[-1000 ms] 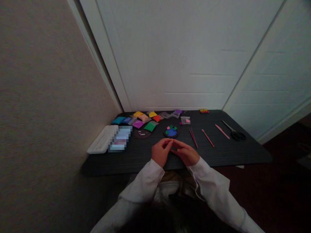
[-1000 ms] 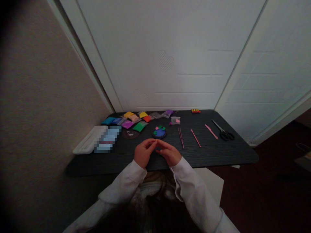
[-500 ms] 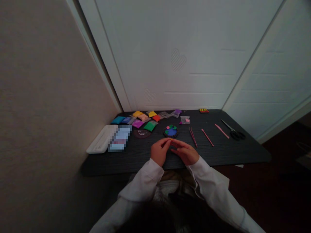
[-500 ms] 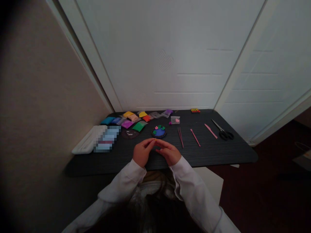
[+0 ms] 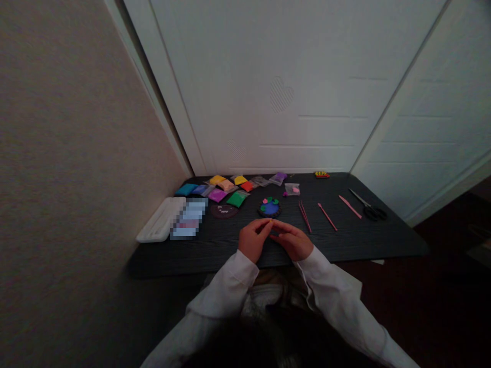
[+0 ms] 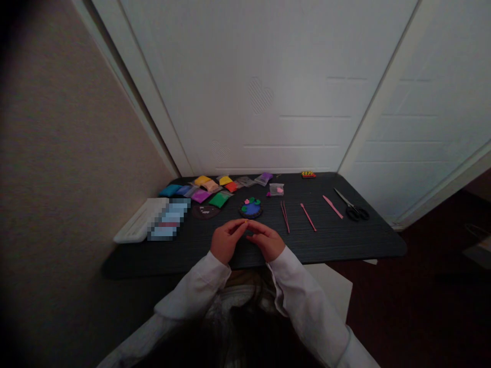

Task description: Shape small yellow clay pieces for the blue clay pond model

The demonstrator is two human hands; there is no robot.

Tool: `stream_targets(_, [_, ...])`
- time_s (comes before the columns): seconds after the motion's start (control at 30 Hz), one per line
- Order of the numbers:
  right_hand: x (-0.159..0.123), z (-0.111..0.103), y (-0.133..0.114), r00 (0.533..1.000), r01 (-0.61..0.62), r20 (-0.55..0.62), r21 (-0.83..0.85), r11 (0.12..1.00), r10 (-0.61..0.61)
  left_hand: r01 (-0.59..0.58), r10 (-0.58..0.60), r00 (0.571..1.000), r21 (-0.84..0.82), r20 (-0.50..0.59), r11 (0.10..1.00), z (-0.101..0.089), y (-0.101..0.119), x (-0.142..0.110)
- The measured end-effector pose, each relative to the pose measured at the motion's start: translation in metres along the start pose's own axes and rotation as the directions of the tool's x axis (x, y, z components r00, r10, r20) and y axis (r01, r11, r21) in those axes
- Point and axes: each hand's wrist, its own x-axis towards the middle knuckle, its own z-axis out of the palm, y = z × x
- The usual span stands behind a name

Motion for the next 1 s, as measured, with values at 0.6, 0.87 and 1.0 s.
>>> stream_targets(0.6, [0.002, -0.002, 0.001, 0.987, 0.006, -0.159, -0.014, 1.0, -0.008, 0.342, -0.338, 0.928, -0.728, 0.159, 0.595, -0.011, -0.015, 0.008])
stream_targets(0.87, [0.001, -0.001, 0.0, 0.986, 0.0, -0.167, 0.007, 1.0, 0.002, 0.348, -0.332, 0.917, -0.854, 0.223, 0.388, -0.012, -0.013, 0.008])
stream_targets(1.0, [0.001, -0.002, 0.0, 0.986, -0.003, -0.168, 0.01, 1.0, 0.004, 0.348, -0.333, 0.914, -0.868, 0.231, 0.353, -0.012, -0.014, 0.008])
